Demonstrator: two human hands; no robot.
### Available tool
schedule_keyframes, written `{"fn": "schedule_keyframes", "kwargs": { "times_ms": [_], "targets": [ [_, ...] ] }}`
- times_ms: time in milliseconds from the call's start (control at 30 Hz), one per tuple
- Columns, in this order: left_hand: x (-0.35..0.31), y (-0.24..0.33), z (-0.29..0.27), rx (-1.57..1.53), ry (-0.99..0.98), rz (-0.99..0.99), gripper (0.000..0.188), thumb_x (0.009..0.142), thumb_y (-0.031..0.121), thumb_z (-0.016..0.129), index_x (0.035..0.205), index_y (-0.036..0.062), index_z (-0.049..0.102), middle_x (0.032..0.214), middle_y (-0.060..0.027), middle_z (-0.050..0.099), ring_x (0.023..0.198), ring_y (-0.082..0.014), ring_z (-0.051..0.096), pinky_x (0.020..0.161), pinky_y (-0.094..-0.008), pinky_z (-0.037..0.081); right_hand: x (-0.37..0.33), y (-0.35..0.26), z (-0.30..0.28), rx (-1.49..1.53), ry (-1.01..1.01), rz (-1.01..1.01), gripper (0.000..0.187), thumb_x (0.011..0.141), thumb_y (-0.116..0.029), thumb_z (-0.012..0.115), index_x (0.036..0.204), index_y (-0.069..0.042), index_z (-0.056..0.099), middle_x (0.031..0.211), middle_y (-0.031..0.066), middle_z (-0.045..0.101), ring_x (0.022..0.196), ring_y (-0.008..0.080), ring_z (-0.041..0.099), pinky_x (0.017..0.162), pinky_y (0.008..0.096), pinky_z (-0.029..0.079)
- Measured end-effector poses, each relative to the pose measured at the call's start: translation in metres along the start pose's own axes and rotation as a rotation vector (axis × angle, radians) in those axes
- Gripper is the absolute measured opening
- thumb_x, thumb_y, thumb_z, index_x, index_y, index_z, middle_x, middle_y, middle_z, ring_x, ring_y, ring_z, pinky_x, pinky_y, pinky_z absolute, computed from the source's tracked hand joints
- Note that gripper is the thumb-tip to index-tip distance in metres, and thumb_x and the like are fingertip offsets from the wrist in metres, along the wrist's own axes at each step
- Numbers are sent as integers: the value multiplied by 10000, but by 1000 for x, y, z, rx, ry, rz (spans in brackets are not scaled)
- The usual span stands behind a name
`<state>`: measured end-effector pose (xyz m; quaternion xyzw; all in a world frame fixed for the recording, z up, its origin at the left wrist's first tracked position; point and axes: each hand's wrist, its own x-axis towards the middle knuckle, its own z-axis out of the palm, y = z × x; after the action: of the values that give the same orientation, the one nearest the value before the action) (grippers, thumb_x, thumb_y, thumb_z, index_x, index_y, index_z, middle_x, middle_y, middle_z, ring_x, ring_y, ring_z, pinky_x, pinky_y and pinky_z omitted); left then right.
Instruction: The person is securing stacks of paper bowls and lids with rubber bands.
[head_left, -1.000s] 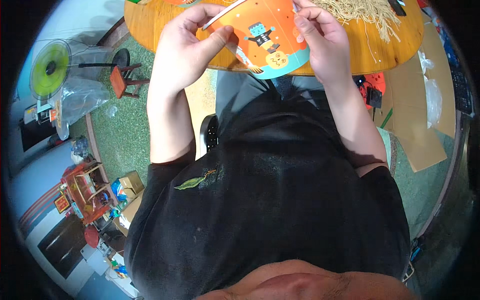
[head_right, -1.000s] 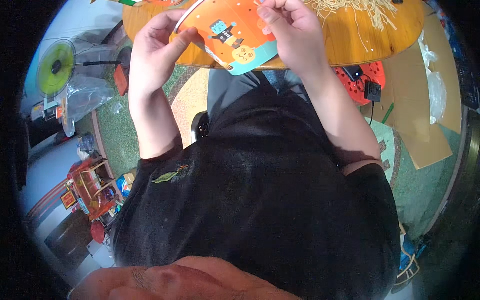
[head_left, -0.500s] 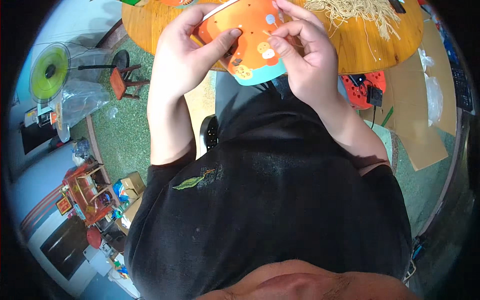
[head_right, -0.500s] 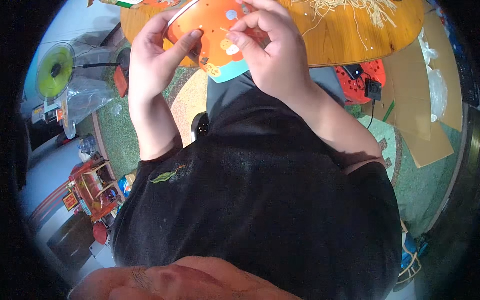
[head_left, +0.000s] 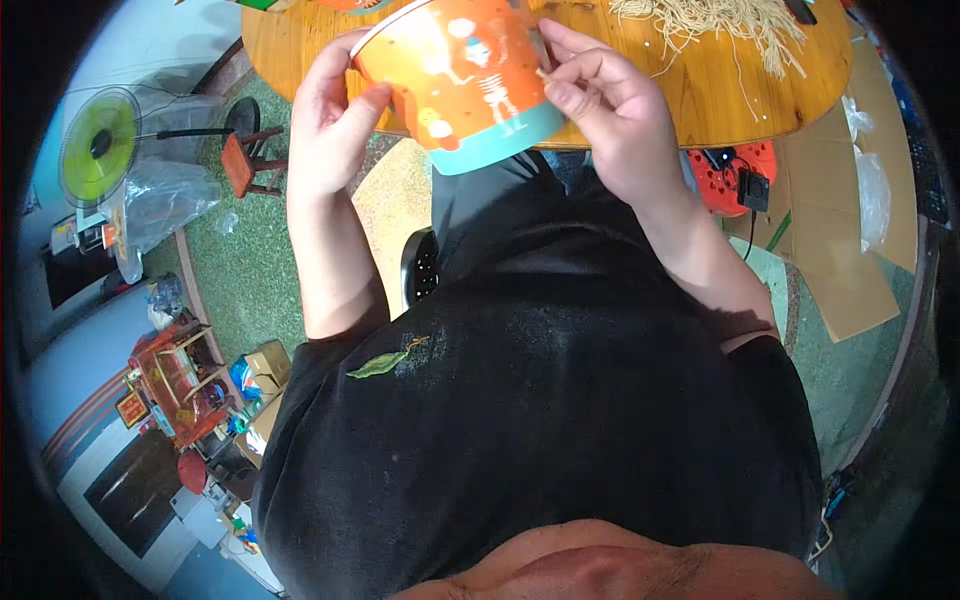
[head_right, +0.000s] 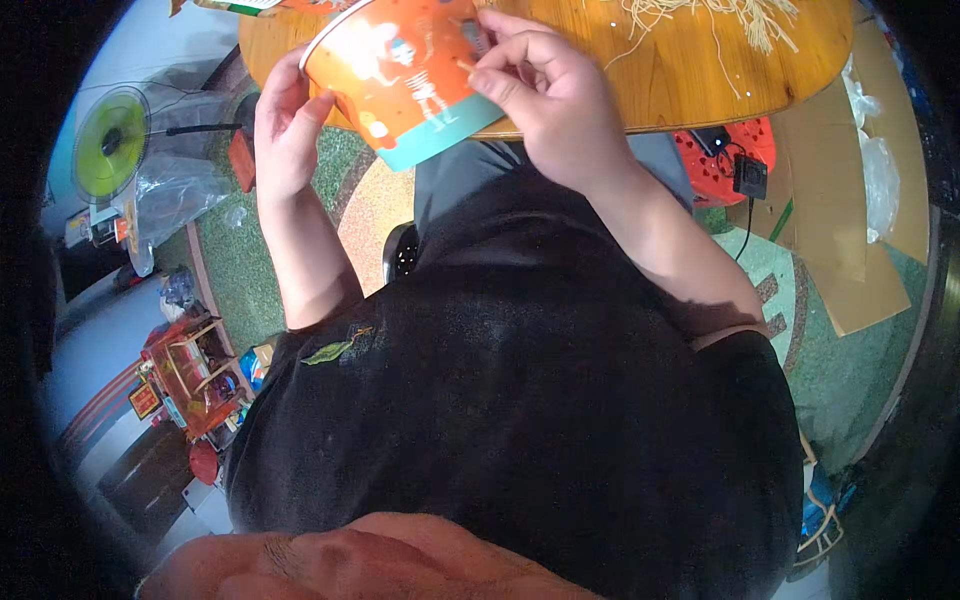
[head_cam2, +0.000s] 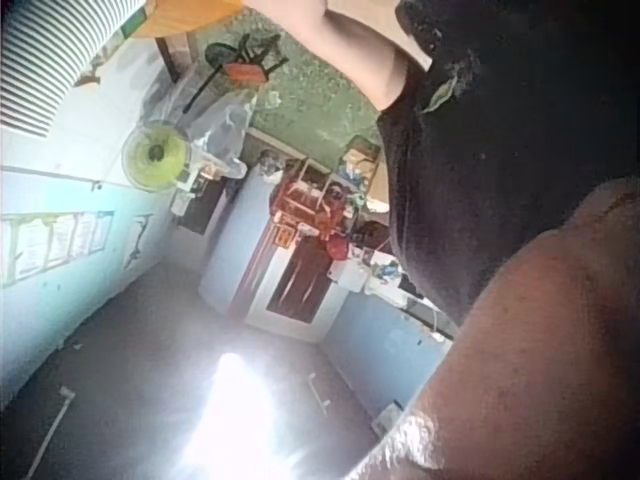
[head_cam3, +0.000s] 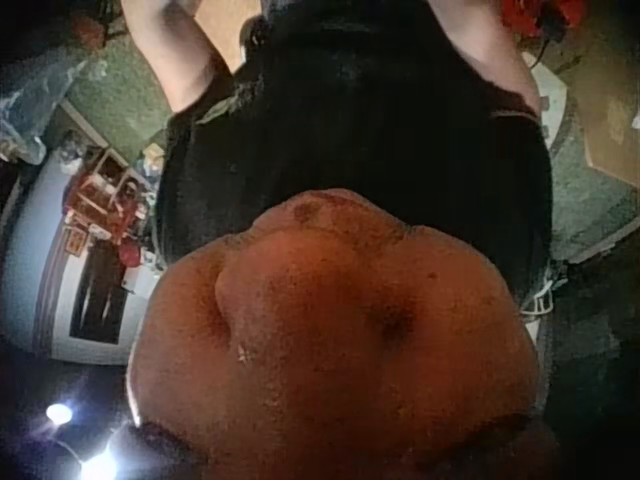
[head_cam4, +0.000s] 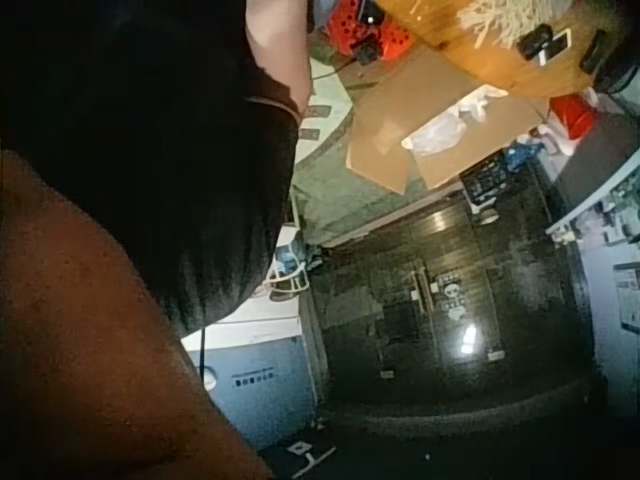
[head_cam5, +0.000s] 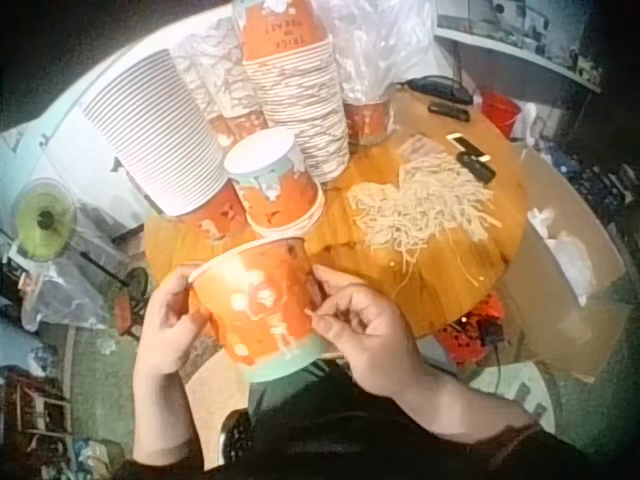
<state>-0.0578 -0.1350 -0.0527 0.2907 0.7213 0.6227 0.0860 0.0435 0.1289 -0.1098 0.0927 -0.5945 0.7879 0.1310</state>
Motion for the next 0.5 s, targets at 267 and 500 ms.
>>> {"fn": "schedule_keyframes", "kwargs": {
  "times_ms": [267, 500],
  "targets": [
    [-10, 13, 6, 198, 61, 44, 474, 863, -70, 628, 1332, -53, 569, 1208, -97, 661, 1170, -174, 603, 1035, -311, 461, -7, -31, 16, -385, -79, -73, 42, 935, -5, 708, 957, 11, 676, 1505, 214, 531, 1350, 285, 570, 1099, 370, 464],
    [7, 49, 20, 187, 65, -170, 420, 842, -17, 809, 1235, -60, 665, 1071, -101, 748, 944, -151, 708, 834, -293, 577, -14, -25, 25, -657, -110, -340, 100, 846, -13, 773, 886, 3, 683, 1437, 252, 577, 1291, 355, 607, 1075, 398, 477]
  ]
}}
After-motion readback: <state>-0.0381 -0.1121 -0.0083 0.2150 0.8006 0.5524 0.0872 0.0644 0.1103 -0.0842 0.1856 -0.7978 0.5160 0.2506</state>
